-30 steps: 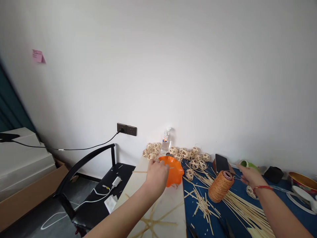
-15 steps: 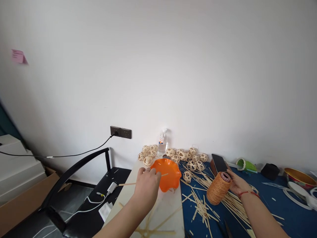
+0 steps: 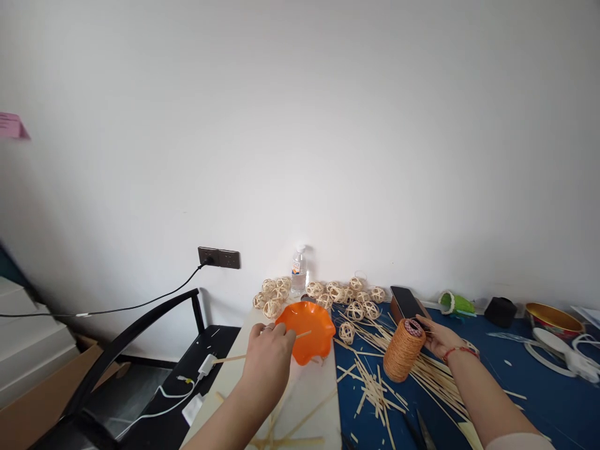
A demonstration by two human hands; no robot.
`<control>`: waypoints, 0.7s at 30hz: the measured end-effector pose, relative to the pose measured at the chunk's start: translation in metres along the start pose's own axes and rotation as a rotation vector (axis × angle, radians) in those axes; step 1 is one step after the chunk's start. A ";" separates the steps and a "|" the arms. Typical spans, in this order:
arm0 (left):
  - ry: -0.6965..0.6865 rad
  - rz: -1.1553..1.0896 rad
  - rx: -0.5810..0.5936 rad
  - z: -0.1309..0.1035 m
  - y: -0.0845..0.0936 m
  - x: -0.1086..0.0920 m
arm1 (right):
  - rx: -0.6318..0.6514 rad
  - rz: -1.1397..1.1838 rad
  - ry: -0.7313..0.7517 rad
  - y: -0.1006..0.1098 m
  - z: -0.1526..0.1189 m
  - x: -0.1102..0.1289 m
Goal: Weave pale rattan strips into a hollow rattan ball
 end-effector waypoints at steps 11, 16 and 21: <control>-0.016 0.019 -0.038 -0.002 0.004 -0.004 | 0.024 0.097 -0.071 0.002 0.009 -0.008; -0.020 0.013 -0.038 -0.002 0.005 -0.007 | 0.026 0.089 -0.045 0.001 0.006 -0.007; -0.021 0.013 -0.039 -0.002 0.004 -0.008 | 0.024 0.086 0.054 0.001 0.004 -0.004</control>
Point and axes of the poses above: each hand's wrist, its own z-axis towards the middle knuckle, its own y-axis out of the back of the hand, x = y × z, the point moved 5 cm from there along z, towards the middle knuckle, and after that the axes turned 3 degrees about -y, right-handed, at the moved point
